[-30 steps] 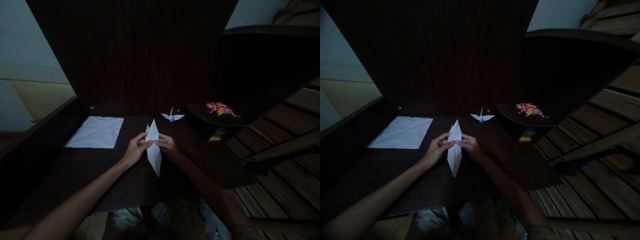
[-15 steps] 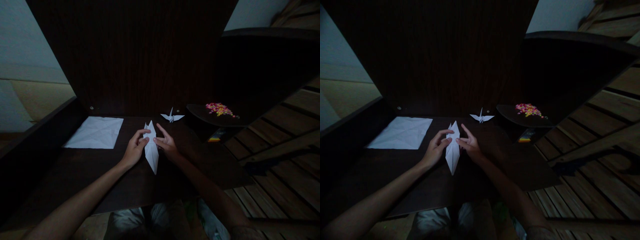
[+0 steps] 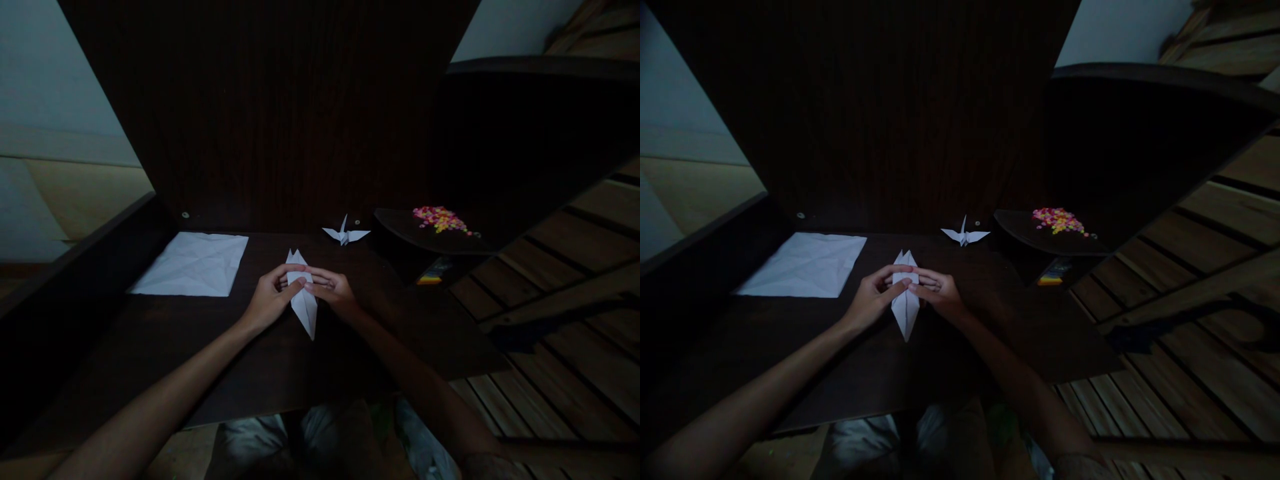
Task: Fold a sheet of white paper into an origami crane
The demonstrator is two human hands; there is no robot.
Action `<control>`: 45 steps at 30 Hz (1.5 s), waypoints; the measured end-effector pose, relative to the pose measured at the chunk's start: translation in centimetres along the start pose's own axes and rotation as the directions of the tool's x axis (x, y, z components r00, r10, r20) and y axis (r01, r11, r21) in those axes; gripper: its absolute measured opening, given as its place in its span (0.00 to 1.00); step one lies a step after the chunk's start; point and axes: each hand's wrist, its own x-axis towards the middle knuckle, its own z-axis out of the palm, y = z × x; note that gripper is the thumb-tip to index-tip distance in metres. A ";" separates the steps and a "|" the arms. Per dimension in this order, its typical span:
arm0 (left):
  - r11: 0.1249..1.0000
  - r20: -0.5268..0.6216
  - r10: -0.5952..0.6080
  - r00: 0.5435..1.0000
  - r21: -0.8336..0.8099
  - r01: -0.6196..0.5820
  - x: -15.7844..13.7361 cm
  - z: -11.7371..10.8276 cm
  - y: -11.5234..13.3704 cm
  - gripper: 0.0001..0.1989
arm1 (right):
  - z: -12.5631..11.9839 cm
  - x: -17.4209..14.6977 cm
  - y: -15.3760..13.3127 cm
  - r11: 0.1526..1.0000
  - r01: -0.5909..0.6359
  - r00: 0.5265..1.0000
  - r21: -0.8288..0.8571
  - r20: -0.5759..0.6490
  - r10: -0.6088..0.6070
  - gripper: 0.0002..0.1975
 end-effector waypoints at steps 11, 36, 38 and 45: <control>1.000 0.030 -0.012 0.999 0.010 0.012 -0.1 -0.1 -0.3 0.20 | -0.2 0.0 -0.4 0.998 -0.021 0.999 -0.055 0.036 0.023 0.30; 0.924 0.034 0.146 0.989 0.353 -0.149 0.2 -0.9 -0.8 0.23 | 0.2 -0.3 0.1 0.958 0.105 0.975 -0.267 -0.161 -0.151 0.22; 0.927 0.007 0.155 0.988 0.346 -0.148 0.2 -0.9 -0.5 0.20 | 0.2 -0.4 -0.1 0.950 0.121 0.968 -0.289 -0.178 -0.178 0.20; 0.906 -0.034 0.199 0.979 0.387 -0.170 0.1 -1.0 0.0 0.18 | 0.3 -0.6 -1.0 0.906 0.183 0.942 -0.382 -0.196 -0.273 0.18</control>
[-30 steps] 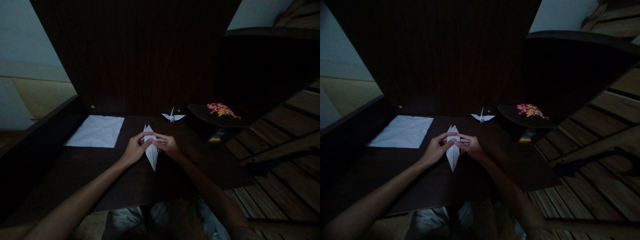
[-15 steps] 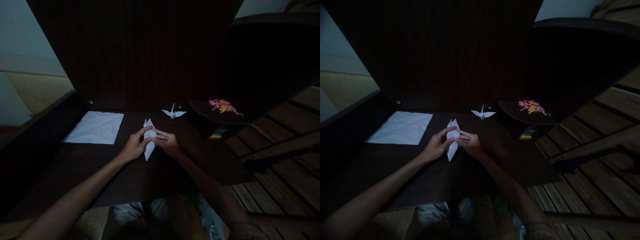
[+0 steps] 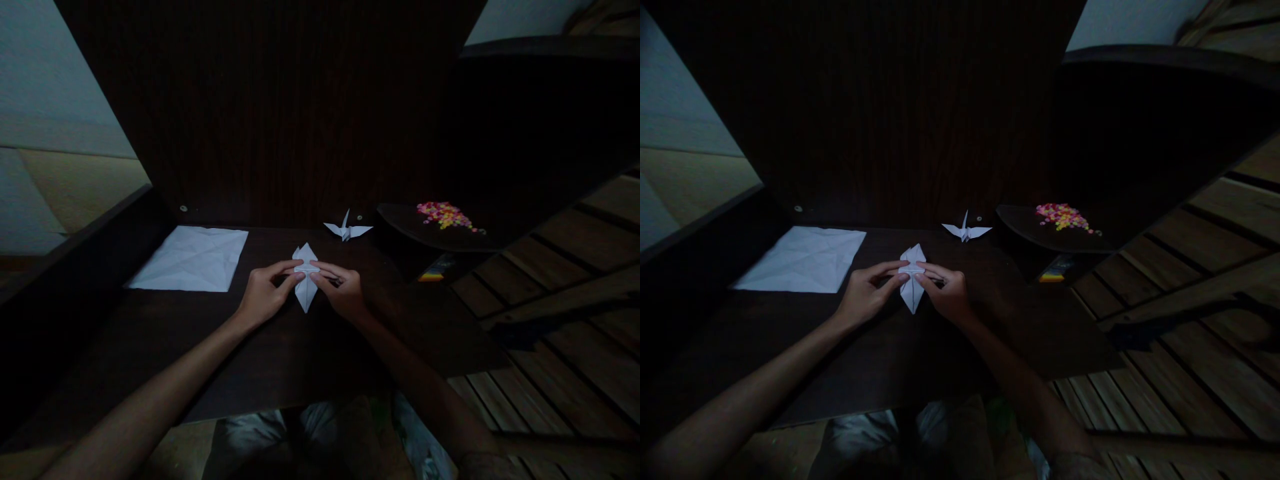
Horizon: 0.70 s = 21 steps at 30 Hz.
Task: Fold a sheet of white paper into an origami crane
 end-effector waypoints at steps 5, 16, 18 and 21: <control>0.995 -0.055 0.047 0.997 0.087 -0.042 -0.2 0.0 0.0 0.15 | 0.0 0.0 0.3 0.999 0.030 0.999 -0.034 0.014 -0.029 0.19; 0.899 -0.028 0.378 0.925 0.250 -0.360 -0.3 0.0 0.5 0.09 | -0.2 -0.1 0.3 0.921 0.281 0.954 -0.270 -0.020 -0.298 0.12; 0.881 -0.007 0.419 0.908 0.245 -0.404 -0.3 0.0 0.3 0.09 | -0.1 -0.1 0.4 0.907 0.307 0.945 -0.288 -0.019 -0.326 0.12; 0.854 0.012 0.469 0.883 0.250 -0.457 -0.2 0.0 0.3 0.09 | -0.1 -0.1 0.6 0.887 0.350 0.930 -0.300 0.000 -0.367 0.10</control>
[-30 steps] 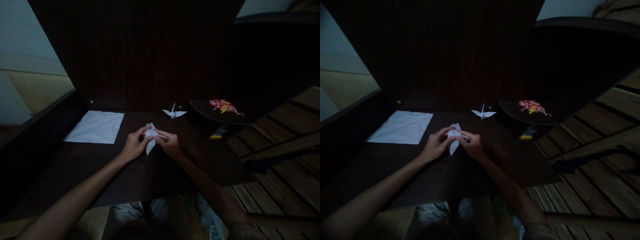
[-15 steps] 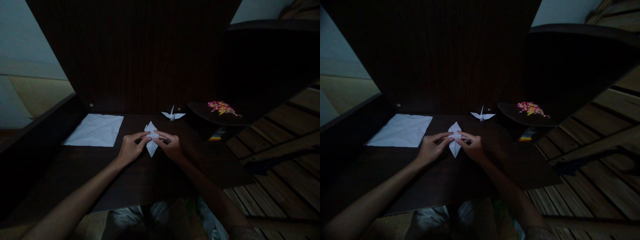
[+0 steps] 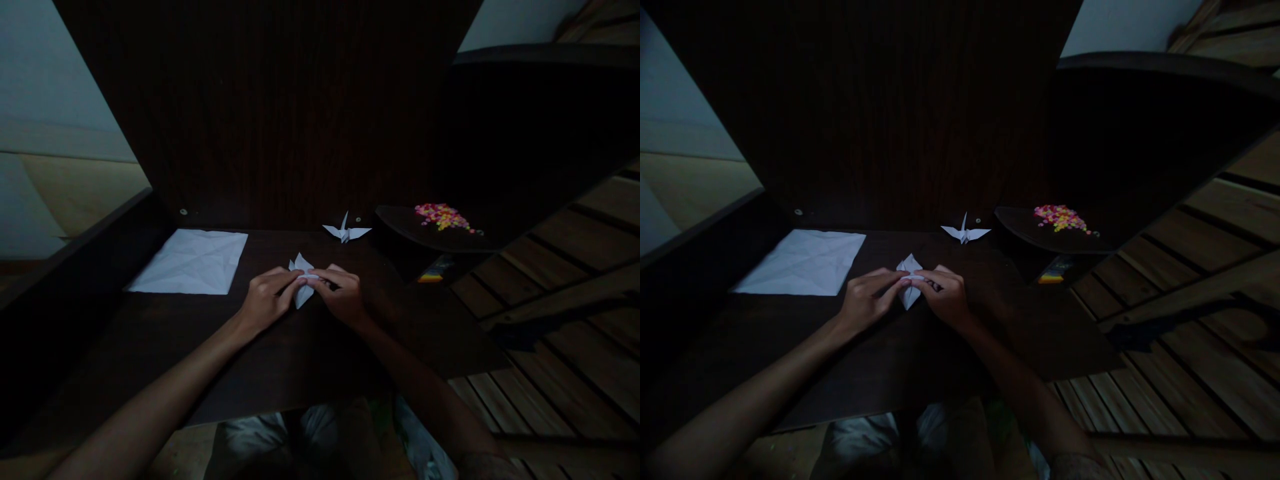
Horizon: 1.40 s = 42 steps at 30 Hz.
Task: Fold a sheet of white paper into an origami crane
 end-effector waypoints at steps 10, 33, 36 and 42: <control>0.992 0.045 -0.123 0.991 -0.008 0.124 0.5 -0.8 0.1 0.08 | -0.6 0.5 -1.0 0.998 -0.028 0.998 0.053 0.062 0.024 0.08; 0.690 0.499 -0.446 0.743 -0.337 0.641 0.8 -0.5 1.1 0.15 | -0.9 0.8 -0.8 0.794 -0.396 0.918 0.461 0.173 0.357 0.11; 0.705 0.487 -0.437 0.757 -0.337 0.624 0.9 -0.6 1.1 0.14 | -0.9 0.9 -0.7 0.793 -0.402 0.916 0.458 0.190 0.354 0.12; 0.676 0.543 -0.434 0.719 -0.332 0.658 1.1 -0.9 1.0 0.16 | -0.9 1.0 -0.8 0.804 -0.467 0.880 0.368 0.286 0.380 0.14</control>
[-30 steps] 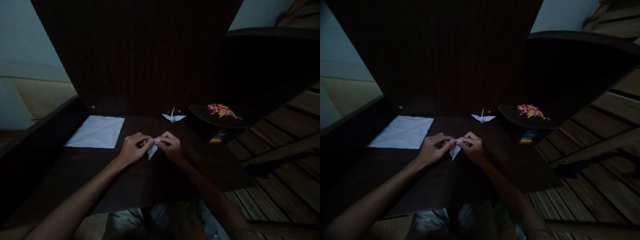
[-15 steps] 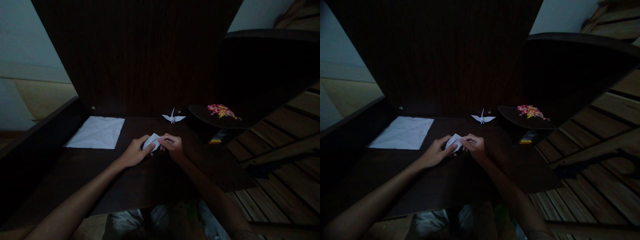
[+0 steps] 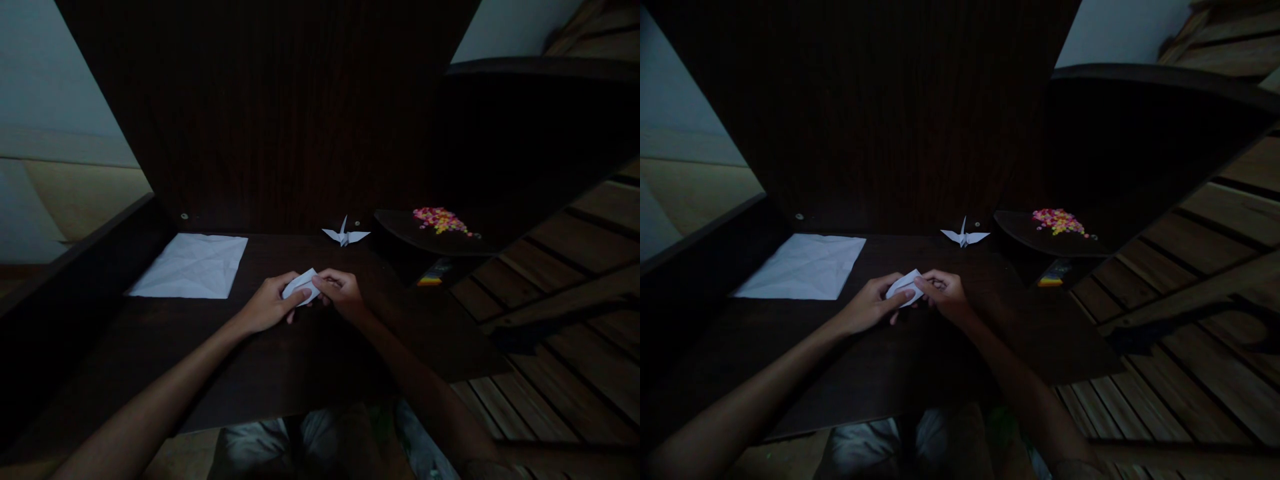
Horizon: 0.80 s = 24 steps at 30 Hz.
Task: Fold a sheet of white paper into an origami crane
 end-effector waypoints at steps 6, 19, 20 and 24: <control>0.999 -0.149 0.042 0.988 0.010 -0.041 0.3 -0.4 0.0 0.17 | 0.1 0.2 0.5 1.000 0.015 0.998 0.021 -0.055 -0.014 0.16; 0.996 -0.060 0.093 0.994 0.005 -0.093 0.2 -0.7 0.0 0.18 | 0.7 0.3 1.4 0.999 -0.010 0.999 0.048 0.046 0.008 0.19; 0.996 -0.060 0.091 0.994 0.001 -0.091 0.3 -0.7 -0.1 0.18 | 0.8 0.3 1.4 0.999 -0.006 0.999 0.043 0.045 0.004 0.19; 0.999 -0.092 0.025 0.995 -0.035 -0.029 0.4 -0.4 -0.3 0.19 | 0.7 0.3 1.5 0.999 0.014 1.000 0.048 0.021 -0.015 0.19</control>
